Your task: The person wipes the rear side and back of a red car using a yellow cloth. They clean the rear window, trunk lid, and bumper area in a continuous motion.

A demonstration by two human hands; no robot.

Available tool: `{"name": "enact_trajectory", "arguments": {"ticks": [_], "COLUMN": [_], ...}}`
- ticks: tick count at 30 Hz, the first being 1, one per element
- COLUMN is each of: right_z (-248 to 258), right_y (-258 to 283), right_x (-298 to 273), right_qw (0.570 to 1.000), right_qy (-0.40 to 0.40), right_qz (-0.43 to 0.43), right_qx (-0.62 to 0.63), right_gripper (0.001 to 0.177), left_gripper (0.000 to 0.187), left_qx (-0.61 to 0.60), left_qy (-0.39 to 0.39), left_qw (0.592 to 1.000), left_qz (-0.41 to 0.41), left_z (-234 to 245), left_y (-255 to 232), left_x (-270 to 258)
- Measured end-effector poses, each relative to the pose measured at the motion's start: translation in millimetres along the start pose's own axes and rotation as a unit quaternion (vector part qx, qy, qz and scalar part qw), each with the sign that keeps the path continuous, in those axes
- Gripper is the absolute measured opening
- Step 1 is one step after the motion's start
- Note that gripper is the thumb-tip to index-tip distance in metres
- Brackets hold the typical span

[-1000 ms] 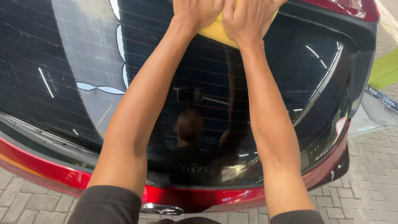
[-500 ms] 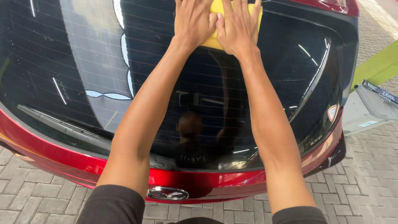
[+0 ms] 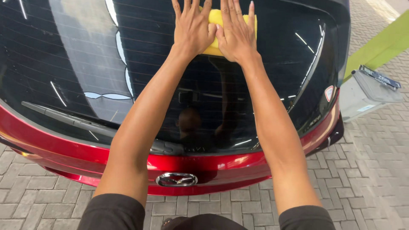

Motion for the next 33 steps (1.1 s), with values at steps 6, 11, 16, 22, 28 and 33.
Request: {"name": "enact_trajectory", "arguments": {"ticks": [6, 11, 16, 22, 28, 33], "right_z": [-5.5, -7.1, -11.2, -19.8, -26.4, -45.3], "right_y": [-4.2, -10.5, -14.7, -25.0, -28.7, -45.4], "right_x": [-37.9, -64.6, -101.1, -158.0, -222.0, -273.9], "right_qw": [1.0, 1.0, 1.0, 1.0, 0.999, 0.997], "right_qy": [-0.003, 0.006, 0.013, -0.019, -0.02, -0.036], "right_qz": [-0.005, 0.002, -0.007, 0.004, -0.031, -0.033], "right_qx": [0.003, -0.002, 0.006, 0.01, 0.038, 0.062], "right_gripper": [0.077, 0.086, 0.085, 0.086, 0.092, 0.104], "left_gripper": [0.083, 0.082, 0.085, 0.089, 0.092, 0.106], "left_qx": [-0.025, 0.051, 0.1, 0.104, 0.106, 0.085], "left_qy": [0.076, 0.033, 0.032, 0.046, 0.079, 0.183], "left_qw": [0.997, 0.997, 0.993, 0.992, 0.987, 0.977], "left_qz": [0.006, -0.036, -0.06, -0.06, -0.095, -0.064], "left_z": [16.4, 19.0, 23.9, 26.6, 32.0, 34.0], "left_y": [-25.0, -44.6, -67.7, -103.4, -142.5, -189.9], "left_x": [-23.6, -39.9, -63.3, -97.3, -133.6, -162.9]}}
Point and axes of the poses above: each hand's wrist, its own x-axis towards the middle knuckle, its own z-axis out of the back of the hand, y = z × x, the point moved 1 cm from there along x, towards the middle knuckle, and after that the axes turned 14 degrees about -z, right-handed, at the moved point
